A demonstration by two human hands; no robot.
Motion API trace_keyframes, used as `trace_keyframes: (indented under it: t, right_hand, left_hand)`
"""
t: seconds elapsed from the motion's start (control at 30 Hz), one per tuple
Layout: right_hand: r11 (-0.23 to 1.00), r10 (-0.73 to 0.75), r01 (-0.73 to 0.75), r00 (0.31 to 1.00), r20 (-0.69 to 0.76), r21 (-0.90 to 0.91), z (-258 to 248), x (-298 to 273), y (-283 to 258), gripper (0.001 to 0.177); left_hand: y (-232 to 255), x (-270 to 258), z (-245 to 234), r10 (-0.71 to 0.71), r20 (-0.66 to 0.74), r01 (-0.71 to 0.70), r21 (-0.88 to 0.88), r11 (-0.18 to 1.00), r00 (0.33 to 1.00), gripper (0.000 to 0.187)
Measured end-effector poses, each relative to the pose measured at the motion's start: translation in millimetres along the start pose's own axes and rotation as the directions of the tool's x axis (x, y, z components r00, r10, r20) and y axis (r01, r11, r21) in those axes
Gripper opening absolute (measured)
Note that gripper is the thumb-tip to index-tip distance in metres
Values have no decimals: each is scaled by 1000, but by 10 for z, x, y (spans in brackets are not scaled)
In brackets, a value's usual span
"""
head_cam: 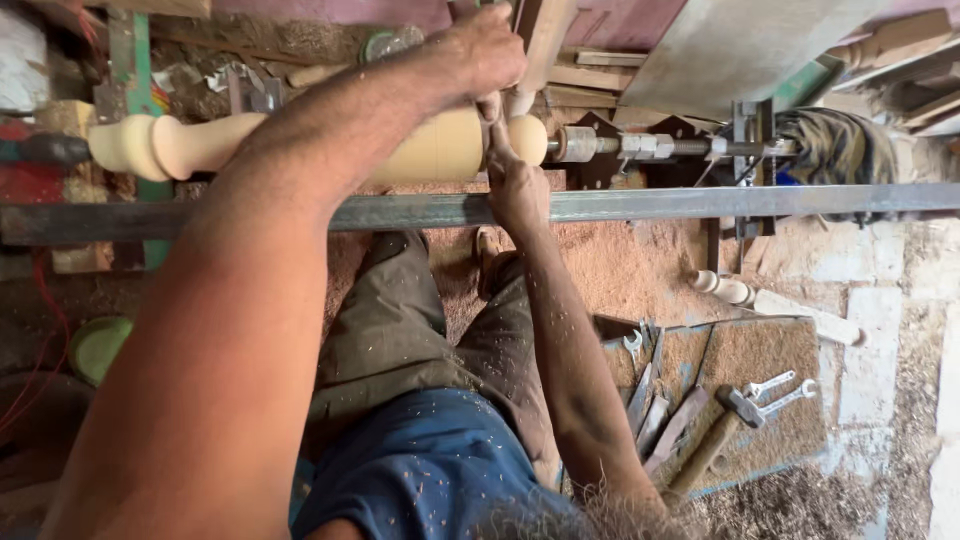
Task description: The person shapes a wooden piece on a lathe using a metal tool, applying pressure to carve details as the wood spins.
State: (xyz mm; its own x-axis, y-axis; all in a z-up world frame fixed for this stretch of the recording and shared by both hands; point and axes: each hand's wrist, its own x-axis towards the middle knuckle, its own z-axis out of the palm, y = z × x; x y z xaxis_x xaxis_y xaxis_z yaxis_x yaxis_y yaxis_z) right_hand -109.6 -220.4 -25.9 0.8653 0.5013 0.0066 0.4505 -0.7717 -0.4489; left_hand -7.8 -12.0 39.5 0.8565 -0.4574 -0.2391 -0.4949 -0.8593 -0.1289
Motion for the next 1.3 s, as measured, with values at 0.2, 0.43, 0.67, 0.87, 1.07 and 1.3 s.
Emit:
trace_keyframes:
  t: [0.2,0.43,0.67,0.87,1.07,1.3]
  right_hand:
    - [991,40,-31,997,70,-134,-178,73,11,38]
    - [907,-52,84,995,88,-414,-306,84,-212,59]
    - [992,-126,128,990,-63,23,-560,227,-14,29]
    - [964,-94,98,995,-29,249,-837,5,183,46]
    - [929,89,-24,983,161,-370,-381,19,-12,70]
    - [914,18,81,971,239,-398,-482,106,223,76]
  left_hand:
    - [162,112,7,6,-69,0,91,996,998,27]
    - [103,-37,40,38,-83,-29,108,994,996,29]
    - [37,34,93,-55,-259,56,-4,998,964,16]
    - [104,44,-240,-9,-171,-9,-105,994,985,29]
    - [172,331,16,47,-114,-38,79,996,992,30]
    - [66,376,385,-64,-50,45,-317,947,997,21]
